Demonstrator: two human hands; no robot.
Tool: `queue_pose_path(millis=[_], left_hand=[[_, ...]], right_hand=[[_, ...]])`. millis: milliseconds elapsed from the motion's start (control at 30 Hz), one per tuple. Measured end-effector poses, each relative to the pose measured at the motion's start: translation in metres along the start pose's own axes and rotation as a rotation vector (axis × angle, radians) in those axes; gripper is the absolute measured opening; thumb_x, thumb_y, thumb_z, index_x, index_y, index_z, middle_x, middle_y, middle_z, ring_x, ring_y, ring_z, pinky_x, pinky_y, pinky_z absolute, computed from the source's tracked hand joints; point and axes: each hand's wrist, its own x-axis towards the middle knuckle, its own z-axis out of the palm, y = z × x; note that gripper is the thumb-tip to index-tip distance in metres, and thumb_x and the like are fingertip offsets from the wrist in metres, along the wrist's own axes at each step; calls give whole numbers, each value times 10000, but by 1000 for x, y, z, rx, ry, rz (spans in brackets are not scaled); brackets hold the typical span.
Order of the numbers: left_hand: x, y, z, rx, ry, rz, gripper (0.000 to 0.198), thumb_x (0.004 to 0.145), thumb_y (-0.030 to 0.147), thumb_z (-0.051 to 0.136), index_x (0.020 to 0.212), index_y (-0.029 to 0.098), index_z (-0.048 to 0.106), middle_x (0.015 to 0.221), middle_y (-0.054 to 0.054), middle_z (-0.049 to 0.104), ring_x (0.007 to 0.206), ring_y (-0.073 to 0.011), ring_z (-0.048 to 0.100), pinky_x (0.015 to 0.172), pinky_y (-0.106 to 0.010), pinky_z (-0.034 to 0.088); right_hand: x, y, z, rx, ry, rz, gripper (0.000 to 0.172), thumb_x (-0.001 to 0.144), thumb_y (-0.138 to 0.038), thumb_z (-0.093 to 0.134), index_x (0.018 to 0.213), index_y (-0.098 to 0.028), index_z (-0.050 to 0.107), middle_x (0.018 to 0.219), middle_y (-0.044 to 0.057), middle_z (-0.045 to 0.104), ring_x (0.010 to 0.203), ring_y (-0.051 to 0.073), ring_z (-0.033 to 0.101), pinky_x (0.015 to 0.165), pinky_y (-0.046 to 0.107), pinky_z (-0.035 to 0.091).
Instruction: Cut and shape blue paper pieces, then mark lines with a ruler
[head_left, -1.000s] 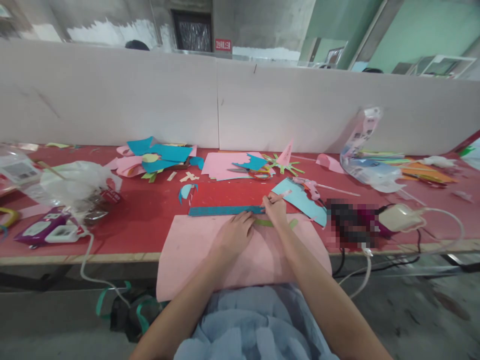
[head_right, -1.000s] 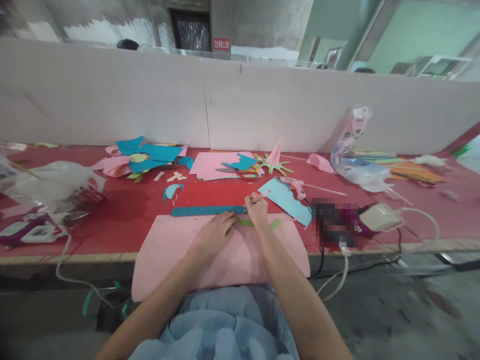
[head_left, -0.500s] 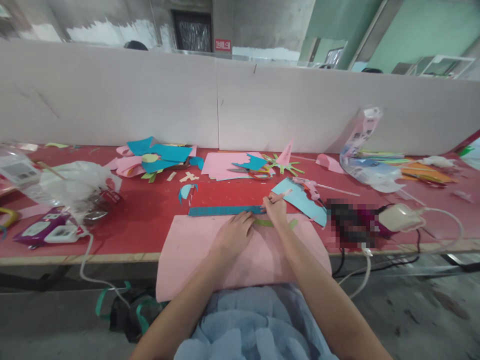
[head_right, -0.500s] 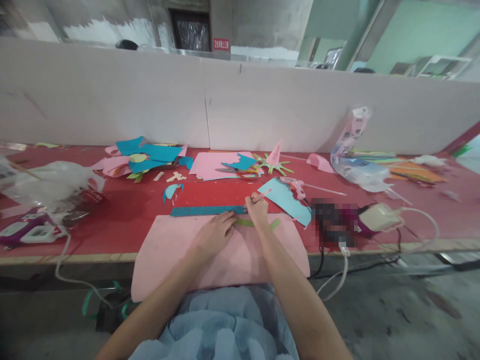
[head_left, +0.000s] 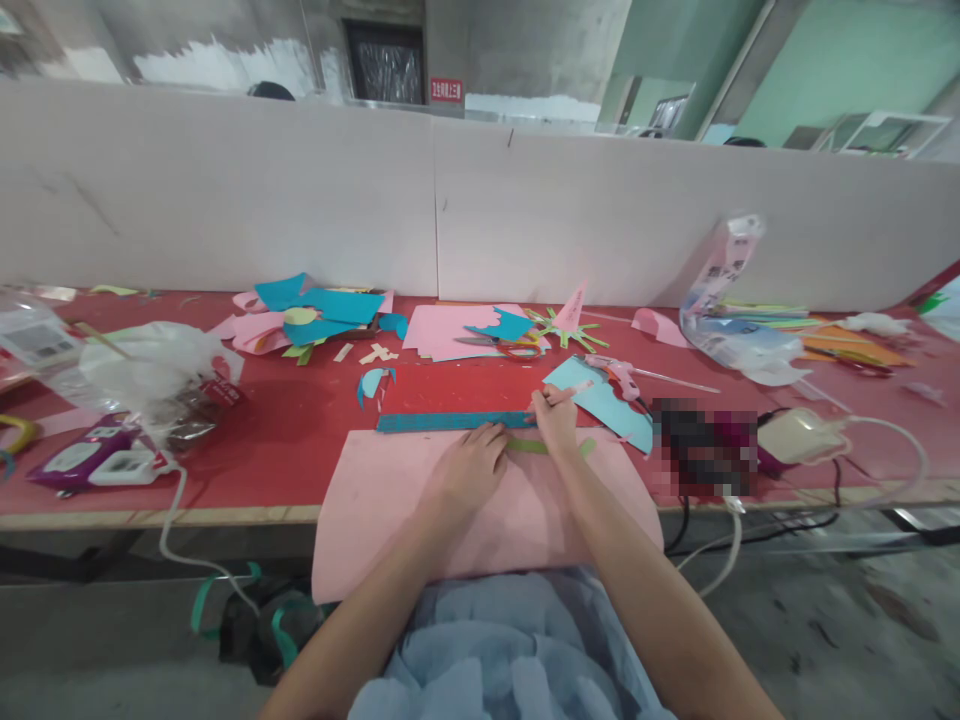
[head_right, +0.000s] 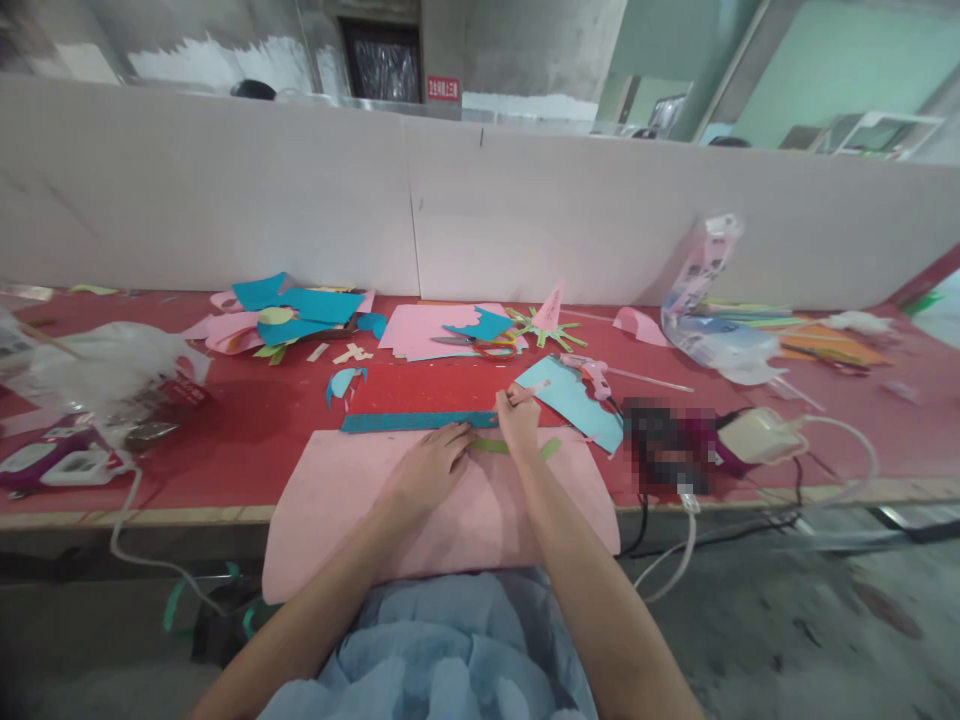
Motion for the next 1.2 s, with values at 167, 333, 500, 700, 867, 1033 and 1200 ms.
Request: queue_pose_path(millis=[167, 333, 500, 700, 867, 1033, 1200], left_hand=[[0, 0, 1, -11, 31, 5, 317, 906, 179, 419, 1181, 154, 574, 1309, -66, 550, 1254, -198, 452, 1082, -351, 352], [1, -1, 1, -1, 34, 29, 314, 915, 178, 401, 1179, 151, 567, 1284, -76, 564, 1235, -200, 465, 1082, -369, 351], [1, 0, 0, 2, 36, 41, 308, 913, 171, 398, 1170, 150, 566, 1261, -79, 578, 1223, -193, 476, 1070, -361, 367], [1, -2, 3, 4, 56, 39, 315, 917, 172, 388, 1181, 162, 559, 1264, -75, 576, 1222, -195, 479, 1060, -376, 381], [1, -2, 3, 7, 46, 29, 316, 910, 166, 400, 1181, 155, 562, 1270, -75, 570, 1225, -194, 472, 1061, -363, 381], [1, -1, 2, 7, 39, 23, 315, 911, 176, 407, 1184, 151, 562, 1274, -79, 568, 1236, -199, 461, 1068, -364, 370], [1, -1, 3, 9, 30, 24, 316, 905, 167, 412, 1181, 150, 564, 1267, -82, 571, 1227, -200, 469, 1064, -366, 373]], right_hand=[[-5, -7, -1, 58, 7, -46, 266, 807, -400, 461, 612, -232, 392, 532, -25, 580, 459, 135, 585, 471, 220, 445], [-11, -13, 1, 200, -217, -94, 360, 821, -533, 494, 644, -226, 434, 449, -41, 519, 457, 144, 578, 486, 226, 454], [-9, -10, 4, 209, -274, -69, 417, 818, -603, 479, 655, -219, 471, 453, -29, 530, 415, 129, 538, 462, 225, 431], [-7, -2, 7, 122, -246, -99, 409, 796, -558, 529, 584, -235, 394, 427, -42, 504, 445, 140, 557, 434, 215, 401], [-6, 1, 8, 1, -181, -81, 351, 797, -444, 520, 561, -230, 373, 470, -37, 553, 444, 125, 543, 437, 208, 383], [-6, 0, 7, -42, -205, -97, 345, 801, -441, 505, 563, -228, 375, 456, -46, 543, 390, 108, 482, 433, 214, 353], [-6, 1, 7, -66, -211, -114, 341, 806, -443, 499, 564, -227, 395, 449, -43, 538, 420, 114, 504, 450, 212, 353]])
